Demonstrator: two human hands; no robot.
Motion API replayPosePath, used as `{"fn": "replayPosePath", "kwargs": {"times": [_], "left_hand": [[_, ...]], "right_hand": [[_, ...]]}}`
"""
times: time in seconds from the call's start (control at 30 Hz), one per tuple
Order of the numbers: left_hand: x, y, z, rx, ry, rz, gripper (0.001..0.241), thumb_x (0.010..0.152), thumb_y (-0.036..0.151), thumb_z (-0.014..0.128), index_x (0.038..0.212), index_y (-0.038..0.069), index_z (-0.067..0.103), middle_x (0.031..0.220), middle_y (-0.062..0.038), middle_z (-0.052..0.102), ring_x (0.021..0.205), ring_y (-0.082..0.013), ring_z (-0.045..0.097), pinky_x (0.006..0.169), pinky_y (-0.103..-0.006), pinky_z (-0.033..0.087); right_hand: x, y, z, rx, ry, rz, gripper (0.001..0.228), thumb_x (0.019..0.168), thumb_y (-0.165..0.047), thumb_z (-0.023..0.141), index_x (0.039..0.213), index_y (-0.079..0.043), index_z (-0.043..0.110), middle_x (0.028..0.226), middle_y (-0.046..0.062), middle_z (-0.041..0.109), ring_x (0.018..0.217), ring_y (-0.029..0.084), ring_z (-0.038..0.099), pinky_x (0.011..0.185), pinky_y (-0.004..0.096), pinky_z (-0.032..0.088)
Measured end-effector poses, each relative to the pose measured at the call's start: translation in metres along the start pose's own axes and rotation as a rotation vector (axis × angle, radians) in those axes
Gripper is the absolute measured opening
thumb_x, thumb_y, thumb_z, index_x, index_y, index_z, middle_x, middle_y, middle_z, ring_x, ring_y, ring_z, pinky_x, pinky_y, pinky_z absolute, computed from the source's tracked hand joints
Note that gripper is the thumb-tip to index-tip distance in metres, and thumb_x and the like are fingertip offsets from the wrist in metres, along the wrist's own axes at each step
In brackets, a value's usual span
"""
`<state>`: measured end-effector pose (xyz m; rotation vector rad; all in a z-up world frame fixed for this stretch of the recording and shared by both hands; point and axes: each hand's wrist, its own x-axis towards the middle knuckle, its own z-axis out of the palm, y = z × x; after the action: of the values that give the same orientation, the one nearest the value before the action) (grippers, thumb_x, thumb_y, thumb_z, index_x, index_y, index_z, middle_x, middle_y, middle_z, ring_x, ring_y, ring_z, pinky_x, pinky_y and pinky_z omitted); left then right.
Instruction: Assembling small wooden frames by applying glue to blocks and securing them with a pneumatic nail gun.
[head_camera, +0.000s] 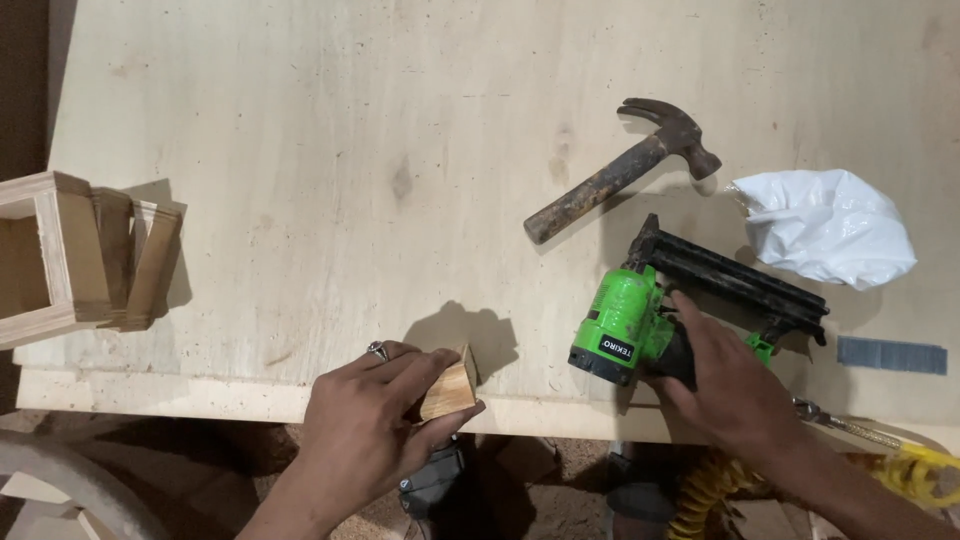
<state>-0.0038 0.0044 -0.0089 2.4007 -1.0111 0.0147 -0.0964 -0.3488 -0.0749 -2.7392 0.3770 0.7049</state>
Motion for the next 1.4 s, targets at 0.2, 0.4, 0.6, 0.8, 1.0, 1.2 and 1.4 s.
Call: {"fn": "replayPosePath", "kwargs": {"times": [0.2, 0.4, 0.6, 0.8, 1.0, 1.2, 1.4], "left_hand": [[0.002, 0.0, 0.0, 0.003, 0.022, 0.0, 0.038, 0.086, 0.046, 0.074, 0.106, 0.014, 0.068, 0.095, 0.006, 0.077, 0.084, -0.0169, 0.074, 0.055, -0.0353, 0.058], [0.001, -0.005, 0.006, -0.015, -0.033, -0.034, 0.042, 0.09, 0.052, 0.065, 0.108, 0.015, 0.068, 0.08, 0.002, 0.074, 0.076, -0.021, 0.072, 0.048, -0.038, 0.057], [0.0, -0.007, 0.014, -0.077, -0.11, -0.064, 0.045, 0.097, 0.058, 0.049, 0.09, 0.016, 0.063, 0.07, -0.002, 0.067, 0.069, -0.0217, 0.067, 0.046, -0.0376, 0.055], [0.002, -0.003, 0.01, -0.086, -0.065, -0.026, 0.028, 0.081, 0.039, 0.075, 0.081, 0.012, 0.066, 0.066, -0.004, 0.067, 0.073, -0.0294, 0.069, 0.058, -0.0402, 0.056], [0.014, 0.0, 0.007, -0.063, -0.256, -0.152, 0.039, 0.098, 0.055, 0.066, 0.08, 0.021, 0.058, 0.058, 0.009, 0.054, 0.056, -0.0113, 0.059, 0.051, -0.0292, 0.062], [0.016, 0.001, 0.003, -0.031, -0.387, -0.136, 0.036, 0.097, 0.051, 0.066, 0.094, 0.015, 0.065, 0.067, 0.005, 0.066, 0.07, -0.0176, 0.068, 0.062, -0.0343, 0.063], [0.017, 0.002, 0.003, -0.007, -0.421, -0.135, 0.039, 0.1, 0.055, 0.061, 0.092, 0.017, 0.061, 0.069, 0.006, 0.063, 0.076, -0.0165, 0.064, 0.063, -0.0343, 0.062]], "right_hand": [[0.002, 0.003, -0.015, 0.096, 0.022, -0.056, 0.1, 0.074, -0.029, 0.071, 0.159, -0.014, 0.022, 0.148, 0.014, 0.046, 0.13, 0.035, 0.048, 0.097, 0.049, 0.047], [-0.026, -0.053, -0.122, -0.01, -0.146, 0.306, 0.074, 0.07, -0.028, 0.072, 0.14, -0.041, 0.054, 0.103, 0.004, 0.081, 0.089, 0.025, 0.078, 0.074, 0.035, 0.053], [-0.042, -0.101, -0.169, 0.194, -0.196, 0.372, 0.022, 0.071, 0.0, 0.098, 0.089, 0.004, 0.087, 0.065, 0.024, 0.081, 0.057, 0.029, 0.068, 0.061, 0.038, 0.053], [-0.056, -0.14, -0.188, -0.039, -0.166, 0.23, 0.024, 0.063, -0.01, 0.103, 0.07, 0.0, 0.082, 0.056, 0.015, 0.069, 0.052, 0.023, 0.06, 0.055, 0.036, 0.046], [-0.058, -0.19, -0.192, 0.049, -0.26, 0.212, 0.025, 0.069, -0.005, 0.093, 0.092, -0.009, 0.102, 0.091, 0.002, 0.101, 0.089, 0.012, 0.084, 0.086, 0.029, 0.063], [-0.044, -0.157, -0.191, -0.251, -0.319, 0.067, 0.03, 0.071, -0.028, 0.087, 0.098, -0.036, 0.096, 0.094, -0.017, 0.1, 0.095, -0.002, 0.087, 0.087, 0.021, 0.066], [-0.041, -0.146, -0.194, -0.229, -0.306, -0.022, 0.02, 0.07, -0.01, 0.077, 0.055, -0.005, 0.065, 0.051, 0.01, 0.051, 0.053, 0.02, 0.045, 0.053, 0.038, 0.036]]}}
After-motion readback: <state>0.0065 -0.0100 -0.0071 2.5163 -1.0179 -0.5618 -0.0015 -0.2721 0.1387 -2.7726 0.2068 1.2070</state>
